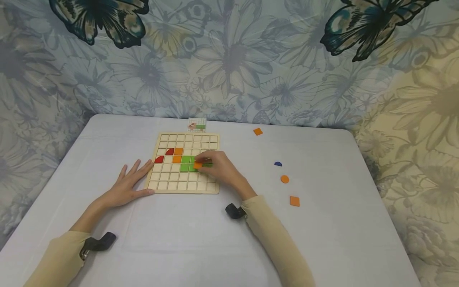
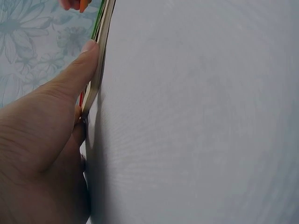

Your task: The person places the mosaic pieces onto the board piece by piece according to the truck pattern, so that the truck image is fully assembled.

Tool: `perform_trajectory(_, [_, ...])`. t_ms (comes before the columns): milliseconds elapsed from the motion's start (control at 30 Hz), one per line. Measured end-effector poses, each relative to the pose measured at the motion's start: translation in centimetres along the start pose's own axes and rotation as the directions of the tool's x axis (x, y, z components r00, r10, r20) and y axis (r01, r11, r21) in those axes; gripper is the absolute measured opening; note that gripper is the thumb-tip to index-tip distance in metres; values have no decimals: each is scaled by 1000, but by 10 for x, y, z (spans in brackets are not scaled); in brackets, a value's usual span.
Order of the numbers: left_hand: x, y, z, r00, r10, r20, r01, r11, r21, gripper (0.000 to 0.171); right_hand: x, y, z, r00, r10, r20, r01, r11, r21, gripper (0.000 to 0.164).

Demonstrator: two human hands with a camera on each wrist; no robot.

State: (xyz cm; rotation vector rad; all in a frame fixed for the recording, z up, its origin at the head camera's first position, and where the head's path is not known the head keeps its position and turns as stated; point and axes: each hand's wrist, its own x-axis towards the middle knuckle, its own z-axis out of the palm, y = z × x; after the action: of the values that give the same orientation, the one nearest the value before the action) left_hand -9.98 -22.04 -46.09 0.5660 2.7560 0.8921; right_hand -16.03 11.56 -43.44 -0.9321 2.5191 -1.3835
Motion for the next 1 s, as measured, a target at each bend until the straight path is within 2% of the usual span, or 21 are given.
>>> perform_trajectory(500, [0, 0, -3, 1000, -6, 4, 6, 1000, 5, 96, 24, -15, 31, 1000, 1, 17, 0, 1000, -28, 29])
perform_trajectory(800, [-1, -2, 0, 1000, -14, 13, 13, 1000, 11, 95, 39, -23, 45, 997, -14, 78, 25, 989, -147, 29])
perform_trajectory(1000, [1, -3, 2, 1000, -18, 24, 18, 1000, 14, 95, 45, -26, 53, 995, 17, 103, 3, 982, -191, 30])
